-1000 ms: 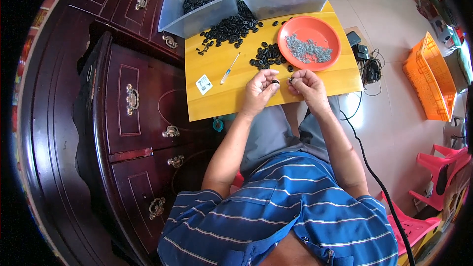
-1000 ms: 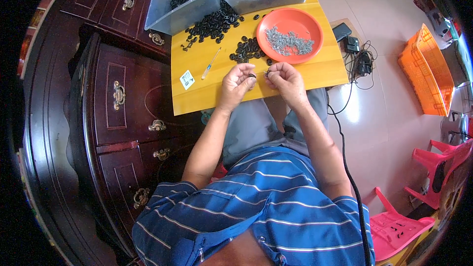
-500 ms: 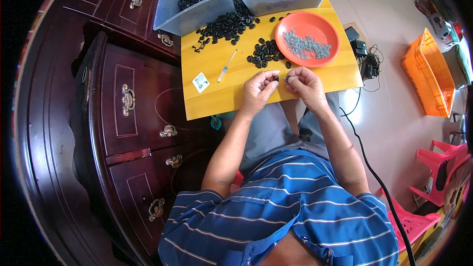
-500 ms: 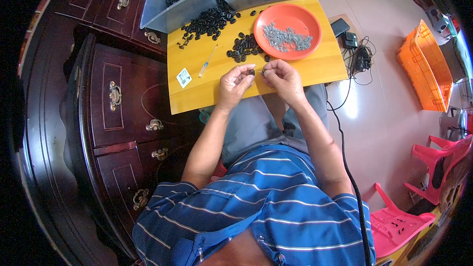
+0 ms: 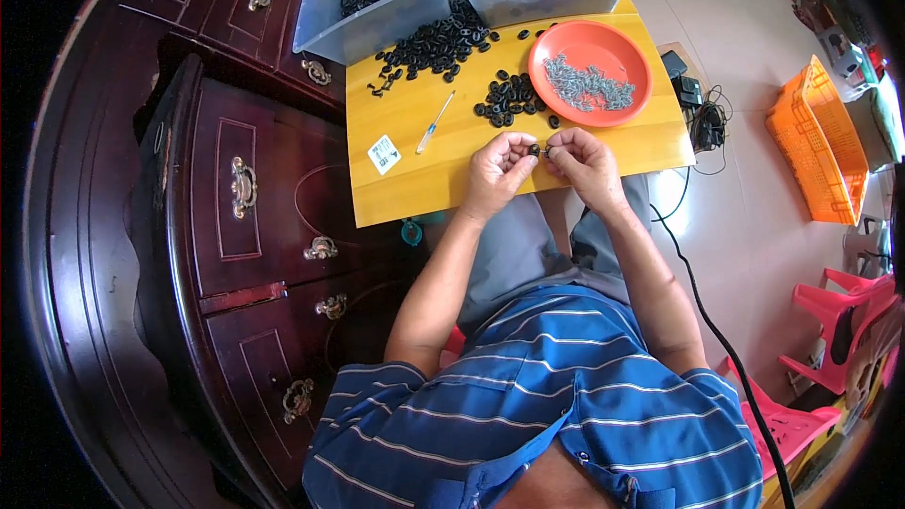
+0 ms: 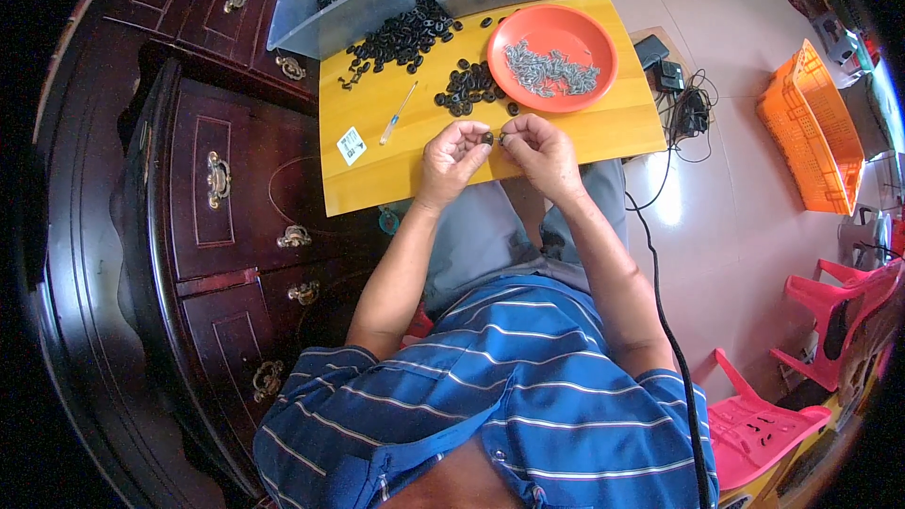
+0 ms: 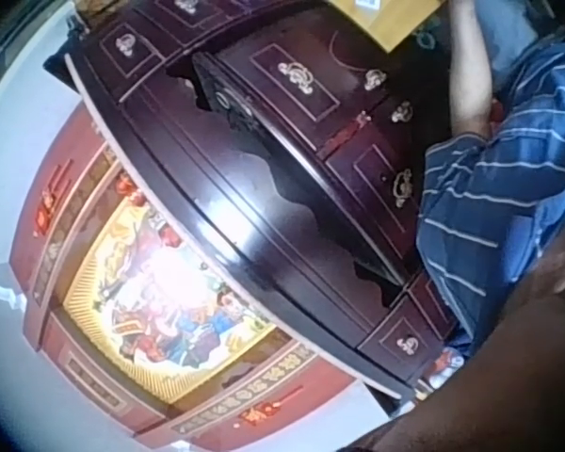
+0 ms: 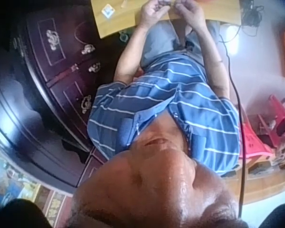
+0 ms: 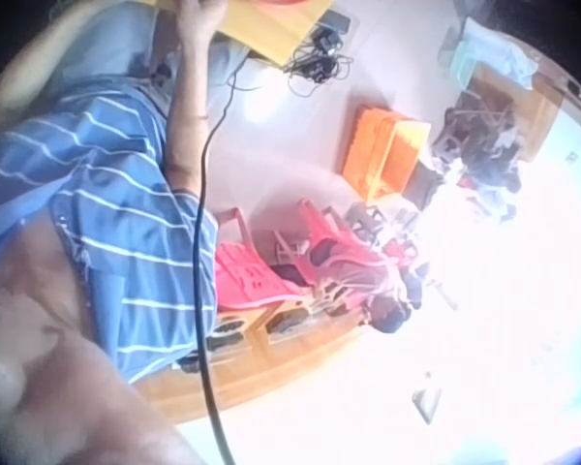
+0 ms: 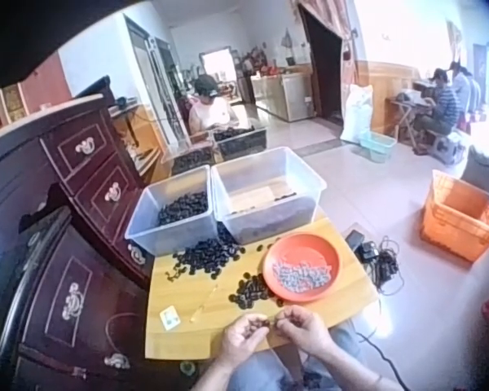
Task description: The person assembles small parts by picking up black plastic pieces and metal pins from the table and inserting the pins into the plastic pieces by hand.
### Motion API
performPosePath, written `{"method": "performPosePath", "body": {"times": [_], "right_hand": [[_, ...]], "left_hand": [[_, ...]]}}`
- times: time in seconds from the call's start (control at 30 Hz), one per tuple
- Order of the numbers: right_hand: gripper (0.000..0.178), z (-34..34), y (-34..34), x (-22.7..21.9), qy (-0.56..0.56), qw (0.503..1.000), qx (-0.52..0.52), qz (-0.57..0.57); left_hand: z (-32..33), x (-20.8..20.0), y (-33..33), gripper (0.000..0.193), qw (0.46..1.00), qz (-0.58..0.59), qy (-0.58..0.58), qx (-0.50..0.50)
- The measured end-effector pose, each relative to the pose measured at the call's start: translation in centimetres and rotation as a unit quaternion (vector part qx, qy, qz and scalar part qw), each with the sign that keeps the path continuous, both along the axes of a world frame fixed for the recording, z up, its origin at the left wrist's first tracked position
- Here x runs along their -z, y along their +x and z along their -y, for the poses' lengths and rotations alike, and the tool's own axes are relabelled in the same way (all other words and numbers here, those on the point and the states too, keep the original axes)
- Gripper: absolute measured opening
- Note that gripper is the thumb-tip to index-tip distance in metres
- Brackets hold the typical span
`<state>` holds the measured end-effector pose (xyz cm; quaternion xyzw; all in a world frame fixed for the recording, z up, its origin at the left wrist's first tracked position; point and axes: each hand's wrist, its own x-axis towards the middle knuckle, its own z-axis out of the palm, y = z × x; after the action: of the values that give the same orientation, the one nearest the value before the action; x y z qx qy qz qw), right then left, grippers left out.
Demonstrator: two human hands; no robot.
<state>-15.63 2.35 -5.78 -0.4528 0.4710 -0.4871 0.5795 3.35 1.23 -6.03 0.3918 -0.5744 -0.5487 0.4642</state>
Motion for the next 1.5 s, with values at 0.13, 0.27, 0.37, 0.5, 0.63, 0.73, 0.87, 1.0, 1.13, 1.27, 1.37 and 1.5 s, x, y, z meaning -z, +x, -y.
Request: {"method": "performPosePath", "body": {"times": [0.13, 0.27, 0.37, 0.5, 0.63, 0.73, 0.87, 1.0, 1.13, 1.27, 1.37, 1.5], "right_hand": [[0.013, 0.0, 0.0, -0.1, 0.003, 1.000, -0.002, 0.000], [0.013, 0.0, 0.0, -0.1, 0.006, 1.000, -0.002, -0.008], [0.013, 0.0, 0.0, 0.0, 0.007, 1.000, -0.006, -0.006], [0.012, 0.1, 0.0, 0.0, 0.009, 1.000, -0.002, -0.005], [0.012, 0.1, -0.1, -0.2, 0.014, 1.000, -0.010, -0.007], [0.011, 0.1, -0.1, -0.3, 0.020, 1.000, -0.013, 0.001], [0.010, 0.3, -0.3, -0.6, 0.030, 0.999, -0.020, 0.012], [0.011, 0.3, -0.4, -0.6, 0.053, 0.997, -0.027, 0.048], [0.013, 0.1, -1.0, -1.2, 0.091, 0.992, -0.038, 0.083], [0.016, -0.2, -2.3, -2.3, 0.112, 0.990, -0.059, 0.064], [0.019, -0.5, -3.3, -3.0, 0.119, 0.988, -0.070, 0.073], [0.020, -0.9, -3.8, -3.0, 0.138, 0.978, -0.061, 0.145]], "left_hand": [[0.1, 0.4, 0.1, 0.025, 1.000, 0.000, 0.001, -0.001], [0.2, 0.6, 0.1, 0.026, 1.000, 0.003, 0.000, 0.001], [0.2, 0.6, 0.2, 0.026, 1.000, 0.010, 0.001, 0.000], [0.2, 0.5, 0.1, 0.027, 1.000, 0.003, 0.000, -0.001], [0.0, -0.1, -0.1, 0.027, 1.000, 0.030, -0.001, 0.000], [0.1, 0.1, -0.1, 0.026, 0.999, 0.038, -0.005, 0.001], [0.1, -0.2, -0.4, 0.025, 0.999, 0.046, -0.002, 0.005], [0.1, -0.1, -0.4, 0.025, 0.999, 0.045, 0.000, 0.007], [0.1, -1.3, -1.0, 0.020, 0.999, 0.035, -0.013, 0.004], [0.4, -3.1, -1.6, 0.022, 0.995, 0.086, -0.041, 0.036], [0.9, -4.3, -2.1, 0.026, 0.987, 0.128, -0.066, 0.066], [0.8, -8.0, -3.5, 0.037, 0.956, 0.255, -0.123, 0.072]]}}
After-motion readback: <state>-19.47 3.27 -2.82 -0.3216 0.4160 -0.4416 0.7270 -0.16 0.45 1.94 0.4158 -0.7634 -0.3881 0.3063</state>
